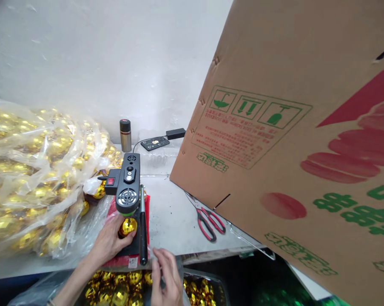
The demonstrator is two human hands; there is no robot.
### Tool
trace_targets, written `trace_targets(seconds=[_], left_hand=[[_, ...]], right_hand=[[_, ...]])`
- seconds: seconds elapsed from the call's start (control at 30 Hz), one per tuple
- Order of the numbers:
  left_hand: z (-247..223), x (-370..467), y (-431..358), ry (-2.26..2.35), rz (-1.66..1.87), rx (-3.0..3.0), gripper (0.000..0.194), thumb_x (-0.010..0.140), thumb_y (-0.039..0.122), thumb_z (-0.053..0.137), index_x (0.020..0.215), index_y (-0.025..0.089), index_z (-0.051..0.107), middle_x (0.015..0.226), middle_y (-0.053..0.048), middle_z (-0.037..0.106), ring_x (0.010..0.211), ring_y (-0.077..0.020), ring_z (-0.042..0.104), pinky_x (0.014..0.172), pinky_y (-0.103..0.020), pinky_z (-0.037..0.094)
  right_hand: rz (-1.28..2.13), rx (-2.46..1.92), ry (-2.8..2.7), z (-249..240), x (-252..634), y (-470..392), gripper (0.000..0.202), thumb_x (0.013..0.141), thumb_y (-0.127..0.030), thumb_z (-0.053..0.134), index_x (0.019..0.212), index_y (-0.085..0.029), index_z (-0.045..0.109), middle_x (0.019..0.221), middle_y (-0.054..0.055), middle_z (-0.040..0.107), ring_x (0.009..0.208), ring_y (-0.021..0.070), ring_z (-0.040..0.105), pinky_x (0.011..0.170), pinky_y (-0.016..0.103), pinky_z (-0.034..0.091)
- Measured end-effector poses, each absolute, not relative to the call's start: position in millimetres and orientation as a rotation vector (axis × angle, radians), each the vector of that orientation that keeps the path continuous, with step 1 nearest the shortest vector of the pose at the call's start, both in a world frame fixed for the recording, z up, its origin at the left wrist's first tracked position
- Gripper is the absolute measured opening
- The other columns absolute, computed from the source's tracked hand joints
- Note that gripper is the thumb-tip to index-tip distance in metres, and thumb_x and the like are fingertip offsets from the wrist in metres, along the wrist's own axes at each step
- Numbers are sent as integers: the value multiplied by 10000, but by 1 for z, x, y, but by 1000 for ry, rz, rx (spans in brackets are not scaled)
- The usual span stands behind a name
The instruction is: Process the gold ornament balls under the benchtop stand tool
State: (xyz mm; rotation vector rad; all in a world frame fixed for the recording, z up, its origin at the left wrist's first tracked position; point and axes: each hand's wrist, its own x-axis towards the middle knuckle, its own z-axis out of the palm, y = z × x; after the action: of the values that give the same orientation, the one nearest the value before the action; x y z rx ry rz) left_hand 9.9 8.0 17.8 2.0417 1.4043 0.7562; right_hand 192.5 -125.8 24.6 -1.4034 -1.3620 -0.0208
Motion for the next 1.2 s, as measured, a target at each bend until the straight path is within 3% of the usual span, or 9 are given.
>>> trace_targets(seconds=[0.17, 0.23, 0.33, 0.4, 0.47, 0.53, 0.7, 0.87, 1.2], left_hand=[[-4, 20, 10, 1421, 918, 2045, 395, 827, 391, 666, 1167, 197, 712, 1116, -129, 799, 1058, -360, 737, 961, -539, 566], [-9, 21, 10, 1416, 911, 2034, 404, 824, 401, 666, 1166, 189, 703, 1121, -137, 791, 1066, -367, 730, 966, -551, 553], [-11, 21, 8, 1415, 906, 2008, 412, 827, 419, 658, 1166, 187, 697, 1117, -142, 779, 1066, -374, 720, 970, -570, 537], [-11, 22, 7, 1423, 898, 1987, 407, 821, 419, 668, 1159, 194, 698, 1110, -136, 775, 1062, -375, 714, 971, -575, 530], [-11, 23, 6, 1428, 888, 1977, 399, 815, 411, 686, 1154, 201, 702, 1111, -131, 772, 1067, -374, 706, 976, -572, 521], [-11, 24, 5, 1420, 879, 1986, 383, 815, 398, 696, 1148, 208, 706, 1116, -126, 772, 1072, -370, 699, 982, -566, 513], [-12, 25, 4, 1410, 860, 2012, 377, 810, 356, 708, 1161, 218, 699, 1120, -111, 770, 1081, -359, 684, 977, -529, 502], [-9, 26, 3, 1423, 828, 2021, 315, 814, 329, 712, 1108, 218, 687, 1037, -88, 753, 1035, -348, 685, 952, -511, 503], [-2, 26, 3, 1414, 805, 2021, 309, 803, 301, 720, 1095, 210, 672, 1022, -86, 746, 1023, -343, 694, 948, -501, 512]], right_hand=[[-120, -1232, -1404, 75, 202, -103, 434, 1083, -354, 583, 1485, -196, 621, 1273, 176, 709, 857, 198, 752, 668, 304, 660], [-177, -1112, -1462, 100, 199, -90, 497, 1069, -397, 615, 1522, -196, 579, 1312, 182, 692, 923, 215, 749, 691, 326, 667], [-155, -1013, -1581, 134, 188, -71, 403, 1094, -467, 557, 1366, -187, 657, 1176, 151, 754, 1016, 240, 759, 720, 334, 664], [-89, -954, -1646, 145, 180, -62, 259, 1128, -363, 492, 1095, -200, 690, 943, 75, 759, 838, 177, 745, 657, 280, 612], [-91, -922, -1625, 142, 173, -56, 307, 1123, -215, 427, 874, -218, 608, 756, 8, 677, 656, 125, 663, 592, 252, 537], [-143, -937, -1564, 127, 167, -53, 352, 1100, -151, 380, 794, -233, 532, 691, -17, 607, 584, 116, 593, 599, 272, 512], [-235, -958, -1446, 82, 160, -52, 348, 1101, -190, 358, 801, -252, 522, 679, -44, 593, 542, 122, 534, 762, 355, 562], [-218, -950, -1319, 67, 154, -48, 369, 1125, -239, 356, 791, -252, 511, 670, -60, 585, 538, 113, 531, 881, 355, 534], [-183, -994, -1304, 61, 153, -53, 399, 1144, -280, 348, 787, -260, 524, 683, -59, 583, 576, 124, 547, 940, 352, 529]])
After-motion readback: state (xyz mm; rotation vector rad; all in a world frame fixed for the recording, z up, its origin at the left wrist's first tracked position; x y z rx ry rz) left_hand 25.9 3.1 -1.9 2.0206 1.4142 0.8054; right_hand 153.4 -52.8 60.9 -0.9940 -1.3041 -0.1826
